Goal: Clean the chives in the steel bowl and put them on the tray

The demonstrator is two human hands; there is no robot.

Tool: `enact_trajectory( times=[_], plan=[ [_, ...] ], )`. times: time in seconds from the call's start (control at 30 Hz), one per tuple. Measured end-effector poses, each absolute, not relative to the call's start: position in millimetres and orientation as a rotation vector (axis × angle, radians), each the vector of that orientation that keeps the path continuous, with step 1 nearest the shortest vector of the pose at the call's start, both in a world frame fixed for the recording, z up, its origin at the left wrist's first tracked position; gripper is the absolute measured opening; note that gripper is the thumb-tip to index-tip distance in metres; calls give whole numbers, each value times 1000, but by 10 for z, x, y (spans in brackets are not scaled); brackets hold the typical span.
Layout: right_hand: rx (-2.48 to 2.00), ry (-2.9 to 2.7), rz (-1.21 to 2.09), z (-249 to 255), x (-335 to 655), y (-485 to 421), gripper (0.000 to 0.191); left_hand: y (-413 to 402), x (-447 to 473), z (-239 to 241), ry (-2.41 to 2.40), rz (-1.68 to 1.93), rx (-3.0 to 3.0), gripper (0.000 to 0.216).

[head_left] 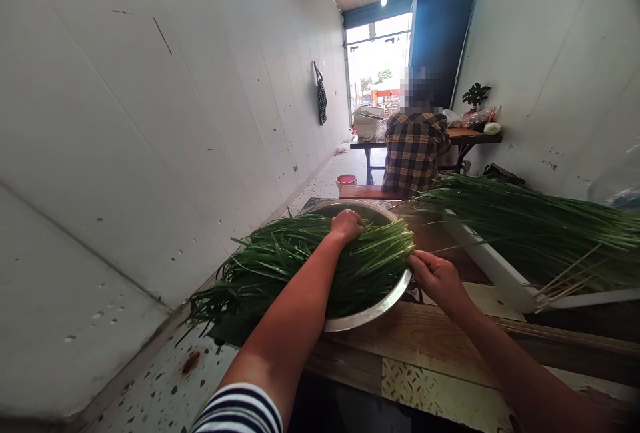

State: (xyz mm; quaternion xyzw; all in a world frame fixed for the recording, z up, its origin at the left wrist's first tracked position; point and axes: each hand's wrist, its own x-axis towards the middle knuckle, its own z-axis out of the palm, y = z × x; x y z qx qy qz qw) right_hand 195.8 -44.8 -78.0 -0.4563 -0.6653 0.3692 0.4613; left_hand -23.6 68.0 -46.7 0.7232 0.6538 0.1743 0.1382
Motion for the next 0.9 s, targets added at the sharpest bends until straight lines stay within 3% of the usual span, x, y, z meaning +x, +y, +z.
enact_trajectory(
  times=[0.43, 0.63, 0.9],
  plan=[
    [-1059, -1573, 1065, -873, 1972, -418, 32, 610, -151, -421, 1944, 452, 2080, 18],
    [-1066, -1561, 1038, -864, 1975, -425, 31, 601, -189, -345, 1970, 584, 2043, 26],
    [-1069, -1546, 1040, -844, 1969, -422, 30, 578, -117, -282, 1644, 912, 2143, 22]
  ],
)
